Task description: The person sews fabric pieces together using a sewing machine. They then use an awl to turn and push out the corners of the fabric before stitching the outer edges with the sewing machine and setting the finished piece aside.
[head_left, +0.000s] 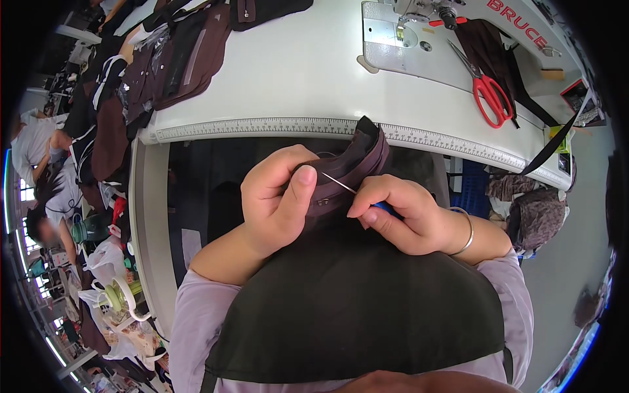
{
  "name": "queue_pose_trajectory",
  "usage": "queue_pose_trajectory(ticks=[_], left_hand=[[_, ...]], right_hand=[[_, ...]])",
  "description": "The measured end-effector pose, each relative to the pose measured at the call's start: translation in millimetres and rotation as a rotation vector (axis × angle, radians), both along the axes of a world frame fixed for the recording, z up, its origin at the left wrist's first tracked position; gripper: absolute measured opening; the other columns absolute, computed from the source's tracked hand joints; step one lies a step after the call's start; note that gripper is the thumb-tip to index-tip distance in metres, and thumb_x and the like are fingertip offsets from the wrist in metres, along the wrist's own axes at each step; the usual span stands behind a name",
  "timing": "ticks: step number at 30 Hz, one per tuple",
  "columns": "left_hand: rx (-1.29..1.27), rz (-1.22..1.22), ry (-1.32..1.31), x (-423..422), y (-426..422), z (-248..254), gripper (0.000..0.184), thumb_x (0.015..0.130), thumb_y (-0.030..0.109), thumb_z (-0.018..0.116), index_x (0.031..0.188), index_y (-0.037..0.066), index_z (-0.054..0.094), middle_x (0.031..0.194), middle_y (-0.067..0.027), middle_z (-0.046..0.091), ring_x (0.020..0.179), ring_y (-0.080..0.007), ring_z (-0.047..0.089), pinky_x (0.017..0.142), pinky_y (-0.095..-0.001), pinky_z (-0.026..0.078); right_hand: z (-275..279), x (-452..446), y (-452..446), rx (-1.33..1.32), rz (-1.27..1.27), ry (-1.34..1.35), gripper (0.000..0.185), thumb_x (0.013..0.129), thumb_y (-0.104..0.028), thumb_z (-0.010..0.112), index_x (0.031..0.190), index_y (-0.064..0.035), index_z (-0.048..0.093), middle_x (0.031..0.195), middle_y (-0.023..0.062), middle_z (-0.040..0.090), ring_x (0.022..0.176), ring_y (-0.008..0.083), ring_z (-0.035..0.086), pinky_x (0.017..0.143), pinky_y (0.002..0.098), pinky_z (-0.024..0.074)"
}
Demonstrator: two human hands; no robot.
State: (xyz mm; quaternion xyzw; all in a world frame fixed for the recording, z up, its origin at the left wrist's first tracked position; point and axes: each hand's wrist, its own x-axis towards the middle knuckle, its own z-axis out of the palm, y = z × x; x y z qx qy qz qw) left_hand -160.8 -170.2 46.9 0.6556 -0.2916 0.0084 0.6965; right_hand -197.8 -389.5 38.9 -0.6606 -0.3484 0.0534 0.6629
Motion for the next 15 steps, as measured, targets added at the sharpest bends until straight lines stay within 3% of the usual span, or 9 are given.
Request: queue_pose_trajectory(ticks=[4, 6, 15], left_hand=[[0.034, 0.023, -0.016, -1.1, 3.0, -0.1, 0.02, 0.104, 0.011, 0.055, 0.098, -0.007, 0.062, 0.082, -0.0056, 0.06, 0.07, -0.01, 0.05, 0.063, -0.0241, 0.041], [0.132, 0.024, 0.023, -4.4, 6.4, 2.4, 0.028, 0.104, 0.016, 0.052, 0.106, -0.01, 0.062, 0.098, -0.0113, 0.064, 0.083, -0.0129, 0.054, 0.074, -0.0256, 0.044], [0.123, 0.011, 0.027, -4.2, 6.7, 0.1, 0.028, 0.104, 0.016, 0.052, 0.106, -0.01, 0.062, 0.096, -0.0108, 0.064, 0.081, -0.0123, 0.053, 0.072, -0.025, 0.043]], right_hand=[[-1.1, -0.8, 0.0, -0.001, -0.008, 0.005, 0.014, 0.099, 0.004, 0.053, 0.111, 0.0001, 0.059, 0.09, 0.0087, 0.061, 0.075, 0.0169, 0.059, 0.068, 0.0284, 0.0481], [-1.3, -0.6, -0.2, -0.001, -0.01, 0.002, 0.014, 0.099, 0.004, 0.053, 0.111, 0.0001, 0.059, 0.09, 0.0087, 0.061, 0.074, 0.0168, 0.059, 0.068, 0.0282, 0.0479], [-2.7, -0.2, -0.7, 0.007, -0.006, -0.009, 0.013, 0.099, 0.004, 0.053, 0.11, -0.0001, 0.059, 0.09, 0.0089, 0.062, 0.075, 0.0172, 0.06, 0.068, 0.0285, 0.0484]])
